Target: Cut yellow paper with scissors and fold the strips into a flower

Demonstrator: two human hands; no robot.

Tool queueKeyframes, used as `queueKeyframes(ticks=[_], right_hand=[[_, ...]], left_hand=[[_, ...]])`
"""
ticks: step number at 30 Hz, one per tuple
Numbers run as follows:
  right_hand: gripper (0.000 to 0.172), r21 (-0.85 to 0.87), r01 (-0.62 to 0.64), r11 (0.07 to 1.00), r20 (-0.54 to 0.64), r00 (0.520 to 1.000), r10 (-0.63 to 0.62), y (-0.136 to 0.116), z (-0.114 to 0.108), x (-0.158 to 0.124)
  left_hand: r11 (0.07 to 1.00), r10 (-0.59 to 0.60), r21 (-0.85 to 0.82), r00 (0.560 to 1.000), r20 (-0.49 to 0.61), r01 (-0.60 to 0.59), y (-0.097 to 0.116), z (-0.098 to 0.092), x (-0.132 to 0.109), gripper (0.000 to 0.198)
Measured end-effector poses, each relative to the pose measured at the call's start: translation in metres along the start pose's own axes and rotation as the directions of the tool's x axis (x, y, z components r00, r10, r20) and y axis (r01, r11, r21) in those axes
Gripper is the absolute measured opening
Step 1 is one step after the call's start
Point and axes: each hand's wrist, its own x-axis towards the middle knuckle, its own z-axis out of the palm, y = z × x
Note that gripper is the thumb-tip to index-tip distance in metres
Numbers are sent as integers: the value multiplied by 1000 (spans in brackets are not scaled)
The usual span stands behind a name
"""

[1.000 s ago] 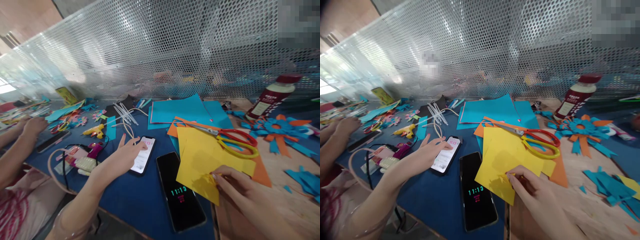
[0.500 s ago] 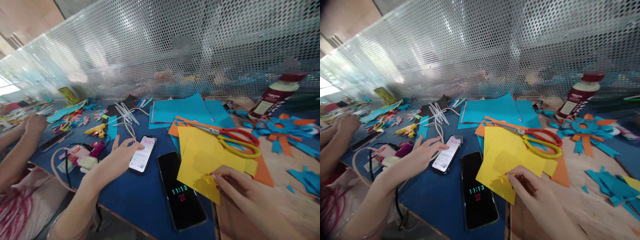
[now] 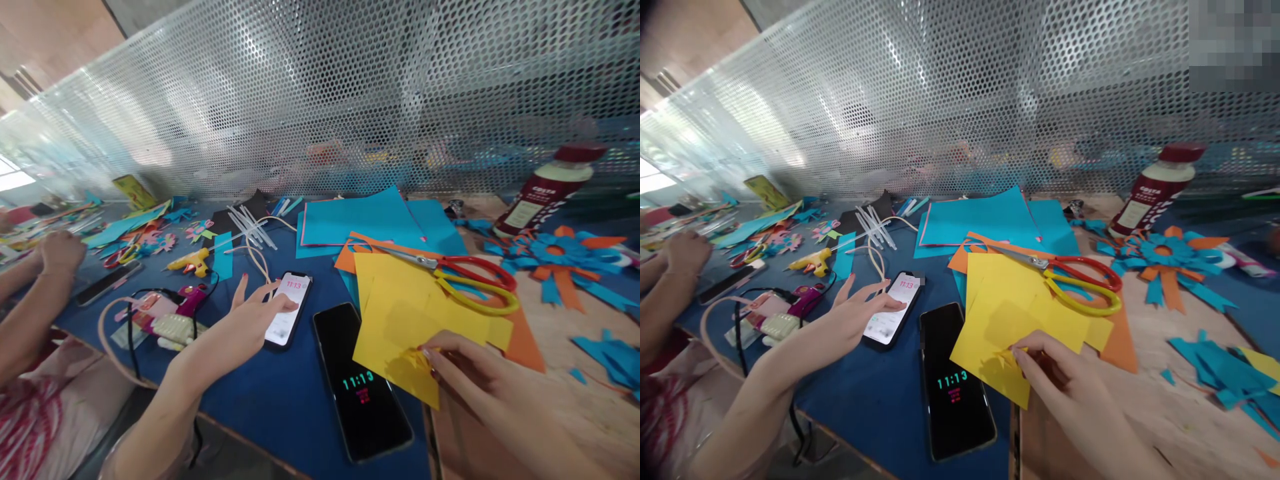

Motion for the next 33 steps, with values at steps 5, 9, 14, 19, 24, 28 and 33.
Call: queueKeyframes(ticks=[5, 9, 14, 19, 24, 28, 33], right_hand=[[22, 35, -17, 999, 18, 1000, 16, -2, -2, -2], [23, 94, -23, 995, 25, 999, 21, -4, -2, -2], [20, 41, -17, 999, -1, 1000, 17, -2, 0, -1], [20, 18, -7, 1000, -9, 1000, 7, -6, -2, -2], [14, 35, -19, 999, -33, 999, 21, -17, -4, -2], [19, 23, 11, 1000, -50, 999, -10, -11, -2, -2], [23, -38, 12, 999, -72, 997, -14, 3, -4, -4]], left_hand=[[1000, 6, -4, 999, 41, -6, -3, -2, 0, 63], [999, 1, -44, 997, 74, 2, -3, -11, -2, 61], [998, -36, -43, 996, 85, 40, 2, -18, 0, 56], [995, -87, -49, 993, 76, 91, 3, -30, 5, 49], [992, -99, -73, 995, 20, 100, 10, -40, 11, 41], [945, 2, -327, 997, -78, -27, 70, -28, 27, 28], [969, 199, -104, 959, -200, -223, 133, -2, 50, 24]])
